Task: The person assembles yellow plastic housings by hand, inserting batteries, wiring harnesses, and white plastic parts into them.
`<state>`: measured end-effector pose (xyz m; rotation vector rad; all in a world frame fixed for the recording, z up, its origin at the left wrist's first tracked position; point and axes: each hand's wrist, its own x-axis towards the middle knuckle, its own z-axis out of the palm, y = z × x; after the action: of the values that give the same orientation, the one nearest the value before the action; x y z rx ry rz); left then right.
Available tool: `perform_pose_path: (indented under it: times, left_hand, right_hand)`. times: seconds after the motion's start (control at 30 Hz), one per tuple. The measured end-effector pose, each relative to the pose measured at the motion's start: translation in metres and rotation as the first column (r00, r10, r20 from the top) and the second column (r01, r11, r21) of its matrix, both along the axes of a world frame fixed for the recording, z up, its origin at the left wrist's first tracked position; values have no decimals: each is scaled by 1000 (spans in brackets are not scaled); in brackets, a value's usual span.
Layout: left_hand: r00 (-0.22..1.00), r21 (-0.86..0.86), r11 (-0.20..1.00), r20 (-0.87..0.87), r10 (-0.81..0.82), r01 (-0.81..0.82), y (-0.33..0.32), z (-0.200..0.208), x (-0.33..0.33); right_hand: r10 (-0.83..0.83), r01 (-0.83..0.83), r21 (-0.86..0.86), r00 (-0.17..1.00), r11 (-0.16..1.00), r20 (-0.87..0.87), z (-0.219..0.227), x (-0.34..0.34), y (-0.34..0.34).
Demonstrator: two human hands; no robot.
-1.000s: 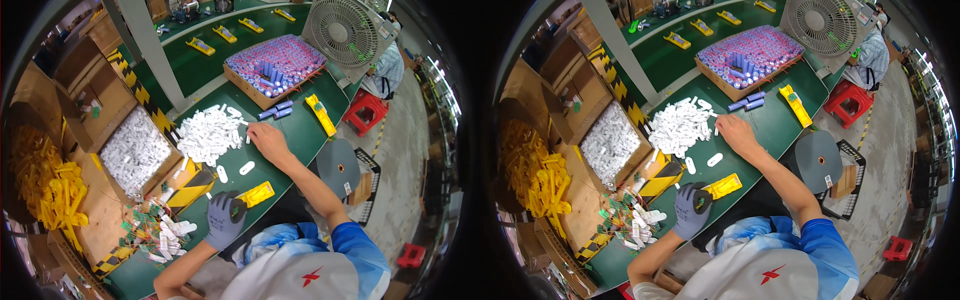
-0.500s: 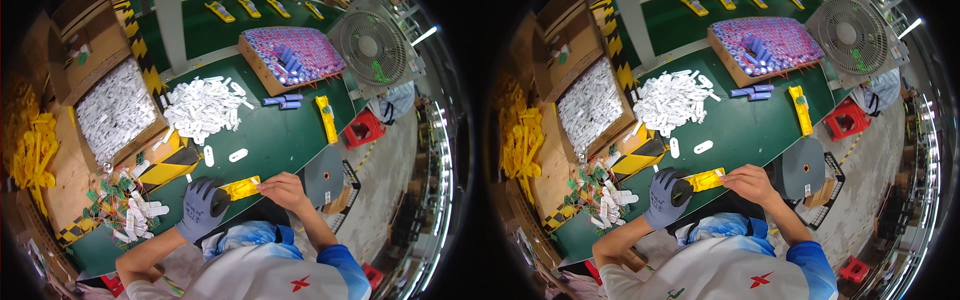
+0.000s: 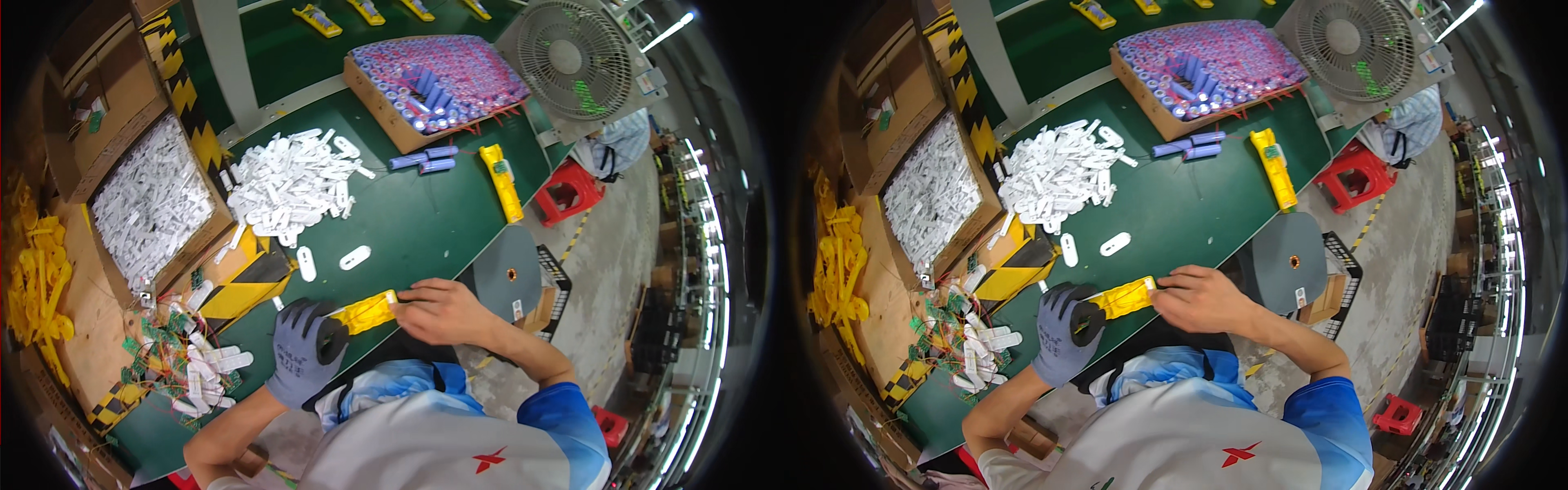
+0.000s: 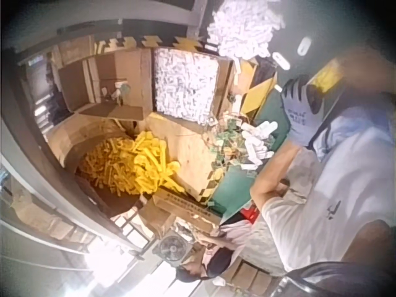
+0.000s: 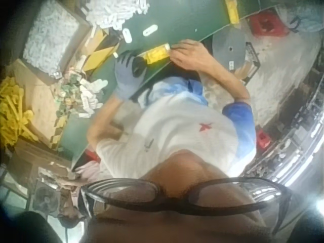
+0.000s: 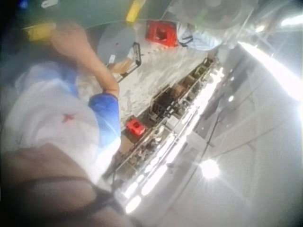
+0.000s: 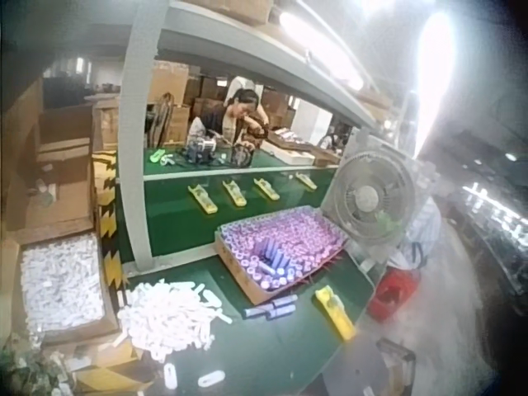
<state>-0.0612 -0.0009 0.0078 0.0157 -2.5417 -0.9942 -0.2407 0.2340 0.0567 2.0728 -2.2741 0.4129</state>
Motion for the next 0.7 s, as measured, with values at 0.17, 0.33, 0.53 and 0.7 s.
perform_pose_path:
  times: [0.17, 0.33, 0.53, 0.7]
  left_hand:
    - [1000, -46, 999, -15, 7, -8, -7, 2, 8]
    - [999, -82, 996, -27, 22, -25, -1, 0, 7]
    - [999, -48, 999, -34, 16, -18, -1, -4, 8]
    - [999, -23, 1000, -33, 13, -14, -2, -2, 9]
  right_hand:
    - [16, -19, 34, 997, 999, 77, -1, 18, -8]
    - [-410, 481, -176, 852, 859, 326, 4, -62, -10]
    - [-482, 476, -81, 870, 876, -100, -10, -173, -34]
    - [-291, 294, 17, 952, 956, -90, 5, -148, -39]
